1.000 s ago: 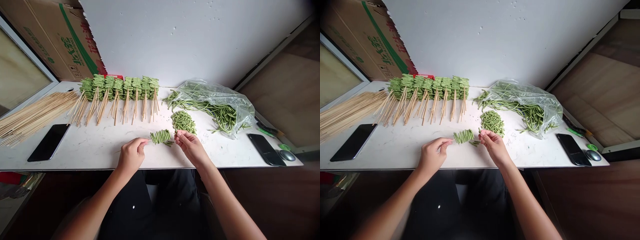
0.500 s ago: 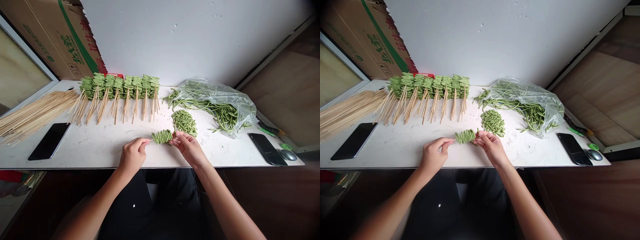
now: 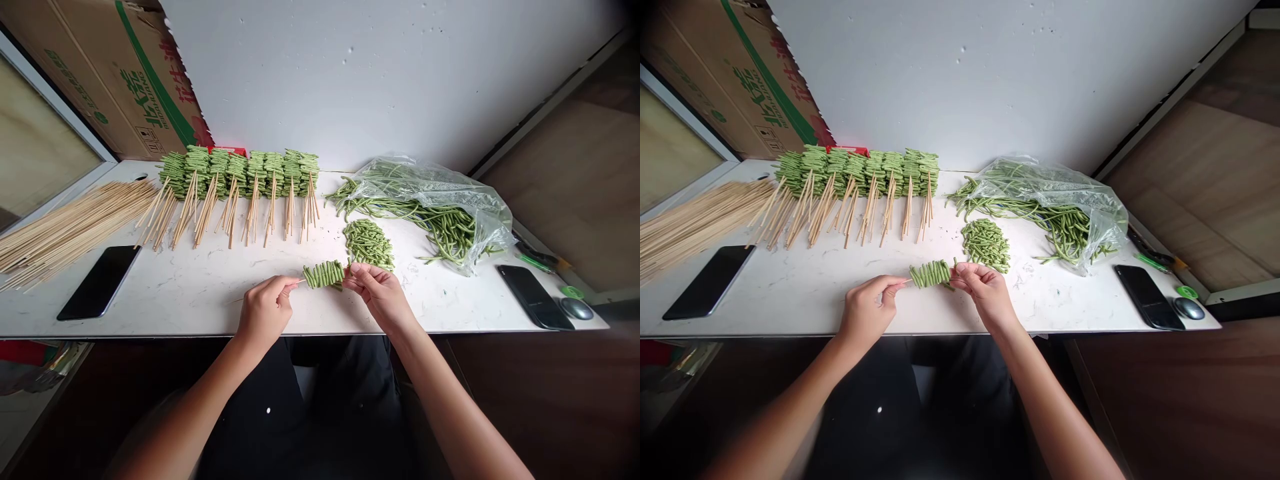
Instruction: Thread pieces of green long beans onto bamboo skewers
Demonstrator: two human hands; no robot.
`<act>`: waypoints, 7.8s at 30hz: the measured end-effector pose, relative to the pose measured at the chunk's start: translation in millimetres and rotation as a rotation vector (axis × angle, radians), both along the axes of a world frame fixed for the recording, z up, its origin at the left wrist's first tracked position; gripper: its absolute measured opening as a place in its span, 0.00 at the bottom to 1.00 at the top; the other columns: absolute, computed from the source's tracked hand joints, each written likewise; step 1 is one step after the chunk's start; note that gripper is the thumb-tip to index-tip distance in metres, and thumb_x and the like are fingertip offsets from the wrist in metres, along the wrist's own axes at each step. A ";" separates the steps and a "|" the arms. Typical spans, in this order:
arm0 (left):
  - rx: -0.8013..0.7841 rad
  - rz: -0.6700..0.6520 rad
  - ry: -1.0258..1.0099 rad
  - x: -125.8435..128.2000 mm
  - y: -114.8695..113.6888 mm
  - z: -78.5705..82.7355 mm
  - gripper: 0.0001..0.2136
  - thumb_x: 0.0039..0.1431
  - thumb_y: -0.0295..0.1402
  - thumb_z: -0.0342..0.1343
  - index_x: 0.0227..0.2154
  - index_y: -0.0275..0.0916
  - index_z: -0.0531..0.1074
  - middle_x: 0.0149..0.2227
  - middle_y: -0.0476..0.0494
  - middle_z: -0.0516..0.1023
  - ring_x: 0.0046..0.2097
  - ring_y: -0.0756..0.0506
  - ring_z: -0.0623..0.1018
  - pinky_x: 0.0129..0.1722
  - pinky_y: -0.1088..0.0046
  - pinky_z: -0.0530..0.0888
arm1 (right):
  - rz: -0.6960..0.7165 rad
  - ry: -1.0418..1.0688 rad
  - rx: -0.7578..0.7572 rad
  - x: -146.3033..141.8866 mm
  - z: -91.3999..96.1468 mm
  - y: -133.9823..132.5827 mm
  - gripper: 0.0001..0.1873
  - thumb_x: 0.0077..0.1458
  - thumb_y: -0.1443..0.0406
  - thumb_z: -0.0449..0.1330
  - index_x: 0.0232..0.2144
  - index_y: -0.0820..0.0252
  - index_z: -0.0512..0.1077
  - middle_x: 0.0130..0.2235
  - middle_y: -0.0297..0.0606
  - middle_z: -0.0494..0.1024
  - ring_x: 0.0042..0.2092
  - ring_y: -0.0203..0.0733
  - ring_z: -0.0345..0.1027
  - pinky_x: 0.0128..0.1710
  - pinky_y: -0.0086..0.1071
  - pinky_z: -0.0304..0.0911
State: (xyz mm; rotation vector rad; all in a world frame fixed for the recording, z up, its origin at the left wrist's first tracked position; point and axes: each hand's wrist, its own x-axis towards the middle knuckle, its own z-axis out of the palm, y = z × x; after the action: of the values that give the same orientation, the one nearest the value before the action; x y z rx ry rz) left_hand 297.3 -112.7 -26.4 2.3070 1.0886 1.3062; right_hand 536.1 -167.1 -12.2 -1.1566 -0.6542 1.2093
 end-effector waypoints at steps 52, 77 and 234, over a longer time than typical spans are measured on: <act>-0.052 0.088 -0.016 -12.4 15.8 0.2 0.13 0.63 0.21 0.53 0.37 0.41 0.82 0.37 0.48 0.88 0.39 0.43 0.87 0.38 0.70 0.83 | 0.021 -1.062 0.173 24.4 -4.7 -0.6 0.15 0.67 0.55 0.61 0.49 0.50 0.83 0.45 0.43 0.85 0.49 0.55 0.73 0.50 0.52 0.70; -0.028 0.077 -0.008 -10.9 16.5 -1.5 0.11 0.65 0.23 0.54 0.38 0.41 0.81 0.37 0.47 0.88 0.38 0.44 0.87 0.38 0.71 0.81 | 0.113 -1.725 0.127 -13.4 -11.5 -7.1 0.07 0.70 0.64 0.58 0.41 0.57 0.76 0.40 0.44 0.77 0.45 0.53 0.62 0.44 0.44 0.61; -0.192 -0.041 -0.047 4.3 -2.2 6.2 0.09 0.67 0.25 0.55 0.39 0.40 0.81 0.36 0.45 0.87 0.36 0.45 0.86 0.37 0.73 0.79 | 0.105 0.044 -0.041 -15.5 4.9 -4.3 0.22 0.42 0.53 0.80 0.35 0.57 0.79 0.38 0.39 0.85 0.44 0.48 0.81 0.54 0.44 0.74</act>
State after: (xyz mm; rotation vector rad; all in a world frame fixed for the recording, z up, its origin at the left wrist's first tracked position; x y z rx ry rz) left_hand 301.7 -114.9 -20.2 2.1370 1.0941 1.1789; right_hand 520.6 -171.3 -7.3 -1.1380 -0.6671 1.3385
